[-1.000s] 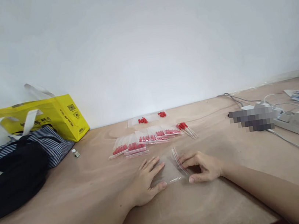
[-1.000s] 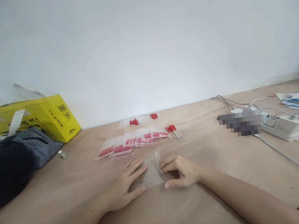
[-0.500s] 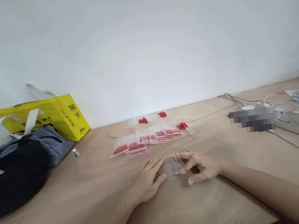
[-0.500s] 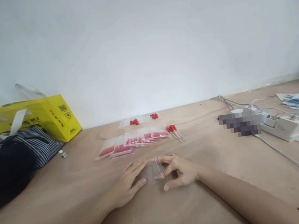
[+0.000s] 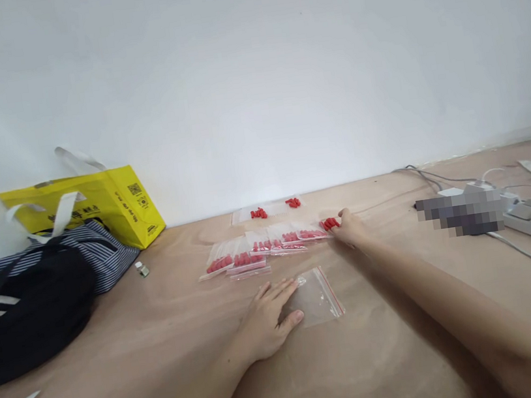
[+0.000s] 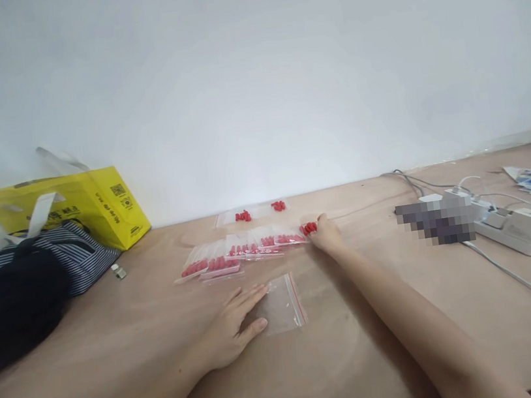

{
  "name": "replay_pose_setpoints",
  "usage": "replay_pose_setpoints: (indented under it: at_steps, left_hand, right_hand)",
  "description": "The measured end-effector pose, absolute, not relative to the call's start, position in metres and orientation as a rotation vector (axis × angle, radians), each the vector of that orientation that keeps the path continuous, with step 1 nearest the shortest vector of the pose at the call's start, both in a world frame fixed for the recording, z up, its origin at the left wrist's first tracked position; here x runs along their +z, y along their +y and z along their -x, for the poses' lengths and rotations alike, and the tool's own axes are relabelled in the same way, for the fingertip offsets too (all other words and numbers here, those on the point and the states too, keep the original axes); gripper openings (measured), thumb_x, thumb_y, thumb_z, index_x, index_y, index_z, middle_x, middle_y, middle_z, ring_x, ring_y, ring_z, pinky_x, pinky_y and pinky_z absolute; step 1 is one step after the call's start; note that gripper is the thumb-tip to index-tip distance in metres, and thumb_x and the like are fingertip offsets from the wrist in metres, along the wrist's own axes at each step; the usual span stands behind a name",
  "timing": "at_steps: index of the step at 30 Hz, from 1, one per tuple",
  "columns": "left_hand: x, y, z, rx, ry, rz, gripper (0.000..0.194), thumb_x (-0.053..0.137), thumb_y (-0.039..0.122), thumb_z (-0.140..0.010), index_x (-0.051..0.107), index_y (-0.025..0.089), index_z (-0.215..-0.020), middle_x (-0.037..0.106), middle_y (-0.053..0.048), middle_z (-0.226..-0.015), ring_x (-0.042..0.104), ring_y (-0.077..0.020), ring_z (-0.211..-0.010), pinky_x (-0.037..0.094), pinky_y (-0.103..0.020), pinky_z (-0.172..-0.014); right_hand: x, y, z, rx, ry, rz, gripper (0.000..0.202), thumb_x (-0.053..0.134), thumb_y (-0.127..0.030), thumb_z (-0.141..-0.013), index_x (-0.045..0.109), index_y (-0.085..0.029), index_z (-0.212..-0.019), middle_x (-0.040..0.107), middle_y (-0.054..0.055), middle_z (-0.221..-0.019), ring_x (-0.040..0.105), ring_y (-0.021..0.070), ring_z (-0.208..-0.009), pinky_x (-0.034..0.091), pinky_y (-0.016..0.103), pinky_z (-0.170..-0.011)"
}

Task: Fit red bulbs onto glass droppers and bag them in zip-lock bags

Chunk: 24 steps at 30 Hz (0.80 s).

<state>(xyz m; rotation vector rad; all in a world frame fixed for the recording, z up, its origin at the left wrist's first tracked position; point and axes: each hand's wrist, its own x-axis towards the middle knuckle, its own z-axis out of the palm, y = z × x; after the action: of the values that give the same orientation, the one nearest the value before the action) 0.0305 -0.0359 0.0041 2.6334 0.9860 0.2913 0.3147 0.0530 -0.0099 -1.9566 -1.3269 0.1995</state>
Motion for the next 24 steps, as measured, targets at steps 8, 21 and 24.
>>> replay_pose_setpoints:
  at_steps: [8, 21, 24]
  left_hand:
    - [0.003, -0.037, -0.03, 0.304, 0.982, -2.632, 0.048, 0.036, 0.042, -0.087, 0.029, 0.024, -0.13, 0.031, -0.002, -0.137, 0.027, -0.0179, -0.126, 0.016, -0.043, -0.105]
    - [0.005, -0.039, -0.032, 0.291, 1.069, -2.638, 0.053, 0.035, 0.04, -0.087, 0.019, 0.021, -0.134, 0.032, -0.005, -0.137, 0.028, -0.0183, -0.125, 0.016, -0.042, -0.106]
    - [0.007, -0.04, -0.033, 0.272, 1.117, -2.624, 0.057, 0.036, 0.041, -0.086, 0.017, 0.018, -0.135, 0.027, -0.006, -0.139, 0.024, -0.0191, -0.127, 0.018, -0.042, -0.105]
  right_hand:
    - [-0.002, 0.054, -0.309, 0.289, -1.276, 1.862, 0.047, 0.056, -0.028, -0.069, 0.038, -0.011, -0.109, 0.06, 0.011, -0.08, 0.058, 0.0197, -0.073, 0.043, 0.029, -0.066]
    - [-0.031, -0.034, -0.279, 0.753, -1.089, 1.213, 0.037, 0.04, -0.041, -0.079, 0.025, -0.022, -0.108, 0.045, -0.003, -0.065, 0.049, 0.0126, -0.05, 0.045, 0.028, -0.049]
    - [-0.036, -0.04, -0.266, 0.846, -1.095, 1.126, 0.036, 0.041, -0.045, -0.079, 0.026, -0.025, -0.104, 0.048, -0.001, -0.073, 0.051, 0.0126, -0.053, 0.047, 0.03, -0.051]
